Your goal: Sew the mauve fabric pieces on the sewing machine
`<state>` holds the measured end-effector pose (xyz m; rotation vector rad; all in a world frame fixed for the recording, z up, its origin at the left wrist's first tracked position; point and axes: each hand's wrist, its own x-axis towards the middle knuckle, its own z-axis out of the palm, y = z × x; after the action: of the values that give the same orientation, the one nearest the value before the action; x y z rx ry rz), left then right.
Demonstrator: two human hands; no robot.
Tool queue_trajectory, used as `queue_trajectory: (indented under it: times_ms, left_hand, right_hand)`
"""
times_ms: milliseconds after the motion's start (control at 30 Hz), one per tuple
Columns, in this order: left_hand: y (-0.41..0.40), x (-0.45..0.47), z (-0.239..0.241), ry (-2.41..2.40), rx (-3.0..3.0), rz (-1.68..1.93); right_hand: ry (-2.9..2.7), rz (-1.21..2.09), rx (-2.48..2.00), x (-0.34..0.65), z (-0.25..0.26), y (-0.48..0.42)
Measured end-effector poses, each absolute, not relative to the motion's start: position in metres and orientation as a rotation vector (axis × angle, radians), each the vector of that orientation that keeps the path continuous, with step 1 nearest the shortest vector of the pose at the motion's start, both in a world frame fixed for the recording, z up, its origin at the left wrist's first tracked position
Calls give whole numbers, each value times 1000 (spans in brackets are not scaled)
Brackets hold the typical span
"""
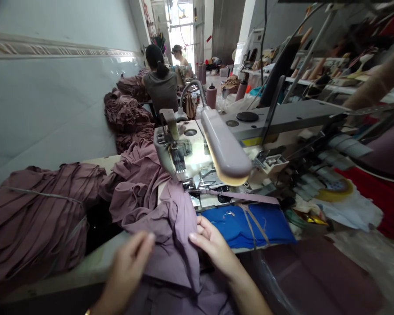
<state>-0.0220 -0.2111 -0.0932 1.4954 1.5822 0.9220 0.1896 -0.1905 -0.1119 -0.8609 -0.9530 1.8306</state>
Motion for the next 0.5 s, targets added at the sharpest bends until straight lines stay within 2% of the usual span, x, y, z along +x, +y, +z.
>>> queue_trajectory:
  times_ms: [67, 100, 233, 367, 500]
  left_hand:
    - [-237, 0, -120, 1146, 925, 599]
    - [-244, 11, -132, 941, 664, 551]
    - [-242, 35, -149, 472, 121, 641]
    - [-225, 21, -107, 534, 186, 803]
    - [-204, -9, -59, 865, 438, 1064]
  right_hand:
    - [-918, 1867, -772, 185, -108, -190]
    - [-913, 1868, -746, 183, -106, -190]
    - [-918, 1826, -749, 178, -102, -184]
    - [-961, 1843, -705, 177, -106, -187]
    - [-1400, 1877, -952, 169, -129, -225]
